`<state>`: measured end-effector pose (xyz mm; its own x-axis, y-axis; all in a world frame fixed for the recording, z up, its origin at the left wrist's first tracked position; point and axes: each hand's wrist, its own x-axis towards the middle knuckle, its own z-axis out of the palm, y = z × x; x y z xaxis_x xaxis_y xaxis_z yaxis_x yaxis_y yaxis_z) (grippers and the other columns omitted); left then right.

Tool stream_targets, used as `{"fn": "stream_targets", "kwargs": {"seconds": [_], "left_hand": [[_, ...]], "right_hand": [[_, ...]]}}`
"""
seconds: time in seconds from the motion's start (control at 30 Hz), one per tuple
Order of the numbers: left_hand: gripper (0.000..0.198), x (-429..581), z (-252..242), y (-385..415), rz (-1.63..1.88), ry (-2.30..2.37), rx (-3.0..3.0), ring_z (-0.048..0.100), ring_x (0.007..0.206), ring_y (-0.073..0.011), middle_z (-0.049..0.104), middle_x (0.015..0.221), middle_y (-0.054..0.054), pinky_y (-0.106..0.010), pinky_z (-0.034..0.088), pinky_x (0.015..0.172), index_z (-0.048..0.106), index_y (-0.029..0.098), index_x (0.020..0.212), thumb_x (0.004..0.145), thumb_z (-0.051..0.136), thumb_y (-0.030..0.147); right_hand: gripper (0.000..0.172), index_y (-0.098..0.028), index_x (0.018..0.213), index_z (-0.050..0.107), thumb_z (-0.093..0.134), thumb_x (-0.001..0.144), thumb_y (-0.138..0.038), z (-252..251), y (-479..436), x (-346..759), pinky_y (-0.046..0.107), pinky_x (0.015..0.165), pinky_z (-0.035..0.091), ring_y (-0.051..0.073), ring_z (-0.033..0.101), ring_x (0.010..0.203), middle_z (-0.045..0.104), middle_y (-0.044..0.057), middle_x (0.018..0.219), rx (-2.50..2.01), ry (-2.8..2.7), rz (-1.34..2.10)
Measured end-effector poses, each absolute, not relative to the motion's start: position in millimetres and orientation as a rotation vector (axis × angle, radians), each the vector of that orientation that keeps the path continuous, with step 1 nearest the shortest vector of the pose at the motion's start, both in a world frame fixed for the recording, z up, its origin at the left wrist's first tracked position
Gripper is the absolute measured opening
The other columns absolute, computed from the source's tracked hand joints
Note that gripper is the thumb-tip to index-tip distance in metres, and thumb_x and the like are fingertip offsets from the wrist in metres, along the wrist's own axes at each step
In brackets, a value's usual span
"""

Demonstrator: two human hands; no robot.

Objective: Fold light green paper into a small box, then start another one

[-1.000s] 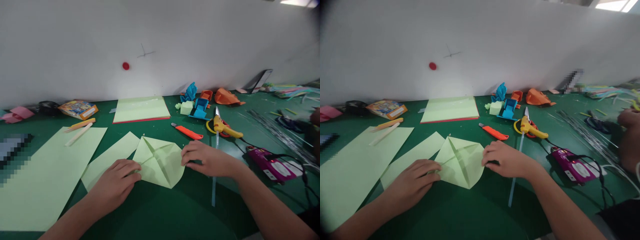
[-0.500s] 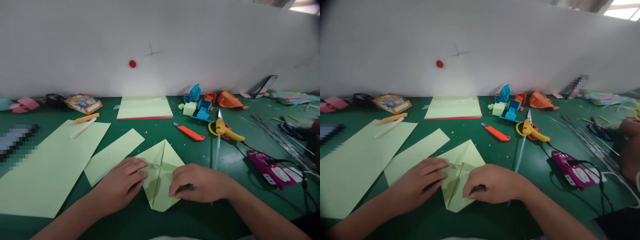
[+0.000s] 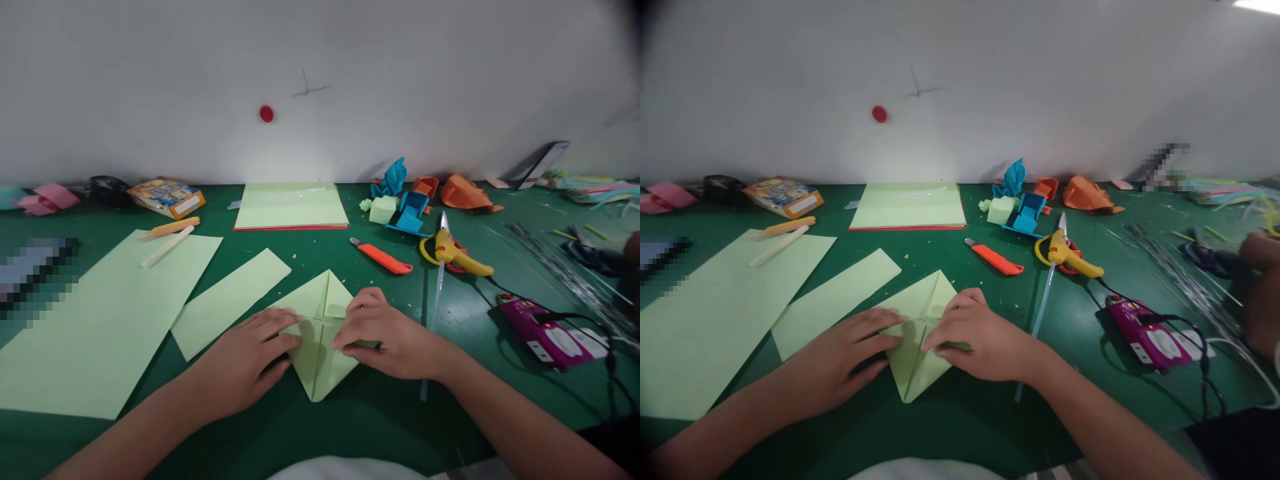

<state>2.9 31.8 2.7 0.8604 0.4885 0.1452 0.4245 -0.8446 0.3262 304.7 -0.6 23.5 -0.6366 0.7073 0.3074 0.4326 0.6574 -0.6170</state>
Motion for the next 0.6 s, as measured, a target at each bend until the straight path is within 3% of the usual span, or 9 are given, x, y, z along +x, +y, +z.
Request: {"fn": "stream_targets", "kwargs": {"seconds": [0.27, 0.43, 0.6], "left_hand": [[0.032, 2.2, 3.4, 30.4, 0.256, 0.745, 2.775, 0.051, 0.139, -0.0297, 0.058, 0.147, -0.007, -0.051, 0.049, 0.112, 0.063, 0.027, 0.130, 0.100, 0.053, 0.025], [0.034, 3.2, 5.7, 27.9, 0.236, 0.748, 2.772, 0.049, 0.140, -0.0312, 0.057, 0.148, -0.008, -0.051, 0.047, 0.114, 0.062, 0.025, 0.131, 0.097, 0.058, 0.029], [0.036, 8.5, 9.6, 22.1, 0.206, 0.693, 2.798, 0.049, 0.142, -0.0300, 0.056, 0.151, -0.006, -0.054, 0.032, 0.123, 0.061, 0.027, 0.130, 0.094, 0.061, 0.028]], "right_hand": [[0.018, -0.025, 0.112, 0.073, 0.063, 0.098, -0.022, -6.4, 14.3, 297.9, 0.031, 0.078, 0.048, 0.019, 0.064, 0.088, 0.074, 0.004, 0.096, -1.067, -2.277, 0.770], [0.026, -0.025, 0.119, 0.071, 0.067, 0.093, -0.020, -10.8, 15.3, 292.5, 0.030, 0.078, 0.050, 0.018, 0.064, 0.089, 0.072, 0.004, 0.098, -1.125, -2.267, 0.748], [0.035, -0.024, 0.128, 0.067, 0.069, 0.093, -0.020, -12.1, 17.1, 292.8, 0.033, 0.084, 0.049, 0.019, 0.063, 0.090, 0.070, 0.004, 0.100, -1.116, -2.307, 0.678]]}}
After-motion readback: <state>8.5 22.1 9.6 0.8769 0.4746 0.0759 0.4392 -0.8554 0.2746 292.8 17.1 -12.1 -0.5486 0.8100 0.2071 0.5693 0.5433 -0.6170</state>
